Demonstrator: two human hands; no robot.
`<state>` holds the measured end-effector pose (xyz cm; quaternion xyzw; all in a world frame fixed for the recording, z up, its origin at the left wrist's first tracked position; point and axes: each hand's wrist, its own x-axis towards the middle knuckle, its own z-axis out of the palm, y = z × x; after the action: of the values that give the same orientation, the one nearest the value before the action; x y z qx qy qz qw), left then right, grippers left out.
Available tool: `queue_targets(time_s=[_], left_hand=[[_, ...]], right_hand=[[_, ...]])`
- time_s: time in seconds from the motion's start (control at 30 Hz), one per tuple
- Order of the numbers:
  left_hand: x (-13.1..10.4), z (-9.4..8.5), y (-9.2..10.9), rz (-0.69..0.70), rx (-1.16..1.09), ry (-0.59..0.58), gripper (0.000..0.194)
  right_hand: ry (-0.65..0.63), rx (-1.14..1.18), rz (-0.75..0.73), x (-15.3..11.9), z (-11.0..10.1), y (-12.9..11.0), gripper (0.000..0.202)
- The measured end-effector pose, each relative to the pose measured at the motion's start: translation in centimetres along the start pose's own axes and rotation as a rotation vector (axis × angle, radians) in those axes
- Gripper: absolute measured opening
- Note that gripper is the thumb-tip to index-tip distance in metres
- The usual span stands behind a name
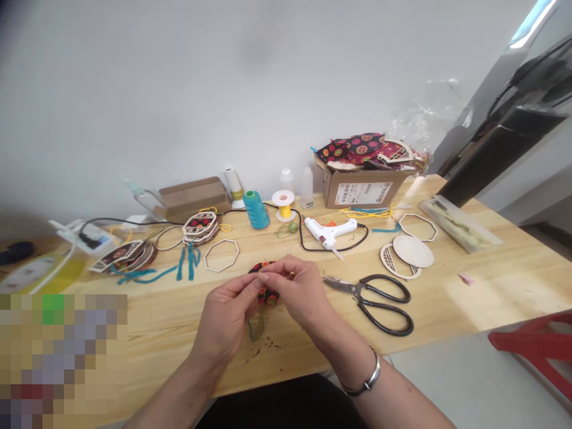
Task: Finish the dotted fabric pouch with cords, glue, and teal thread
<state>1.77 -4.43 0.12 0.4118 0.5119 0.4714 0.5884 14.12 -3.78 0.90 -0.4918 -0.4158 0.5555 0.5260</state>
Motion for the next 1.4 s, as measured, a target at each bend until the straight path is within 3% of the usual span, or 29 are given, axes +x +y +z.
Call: queue_targets(time_s=[0.27, 0.5, 0.67, 0.83, 1.03, 1.07, 1.1, 1.13, 1.2, 1.27, 1.33, 1.4], left_hand=[[0.0, -0.3, 0.5, 0.058, 0.159, -0.046, 0.014], [0.4, -1.2, 1.0, 0.265, 0.344, -0.092, 0.012], [1.5, -2.5, 0.7, 0.459, 0.624, -0.084, 0.016], [2.2, -3.0, 0.1, 0.573, 0.831, 0.037, 0.023], [0.7, -3.0, 1.3, 0.672, 0.702, 0.394, 0.045], [0.2, -2.9, 1.7, 0.649, 0.638, 0.389, 0.036], [-0.3, -2.8, 2.0, 0.565, 0.564, 0.295, 0.024], [-0.7, -2.6, 2.1, 0.415, 0.483, 0.140, 0.019], [-1.4, -2.1, 2.2, -0.003, 0.262, -0.142, 0.029], [-1.8, -1.5, 2.0, -0.328, -0.048, -0.269, 0.037], [-1.8, -1.1, 1.7, -0.469, -0.269, -0.318, 0.038], [-1.7, -0.9, 1.4, -0.481, -0.380, -0.334, 0.035]], right_hand=[[0.027, -0.005, -0.084, 0.2, -0.6, -0.4, 0.016], [-0.171, 0.210, -0.022, 0.5, -1.3, -2.0, 0.019], [-0.132, 0.222, -0.123, 1.2, -1.4, -3.6, 0.017], [-0.102, 0.173, -0.223, 1.7, -1.3, -5.0, 0.013], [-0.002, 0.073, -0.291, 2.5, -0.9, -5.4, 0.015], [0.009, 0.054, -0.297, 2.6, -0.8, -5.3, 0.014], [0.011, 0.036, -0.300, 2.6, -0.7, -5.0, 0.014], [0.007, 0.017, -0.299, 2.5, -0.6, -4.8, 0.013], [-0.011, -0.033, -0.283, 2.0, -0.4, -4.2, 0.012], [-0.024, -0.122, -0.261, 1.0, -0.1, -3.5, 0.011], [-0.043, -0.261, -0.260, -0.5, 0.1, -2.6, 0.012], [-0.090, -0.404, -0.296, -2.0, 0.2, -1.6, 0.012]])
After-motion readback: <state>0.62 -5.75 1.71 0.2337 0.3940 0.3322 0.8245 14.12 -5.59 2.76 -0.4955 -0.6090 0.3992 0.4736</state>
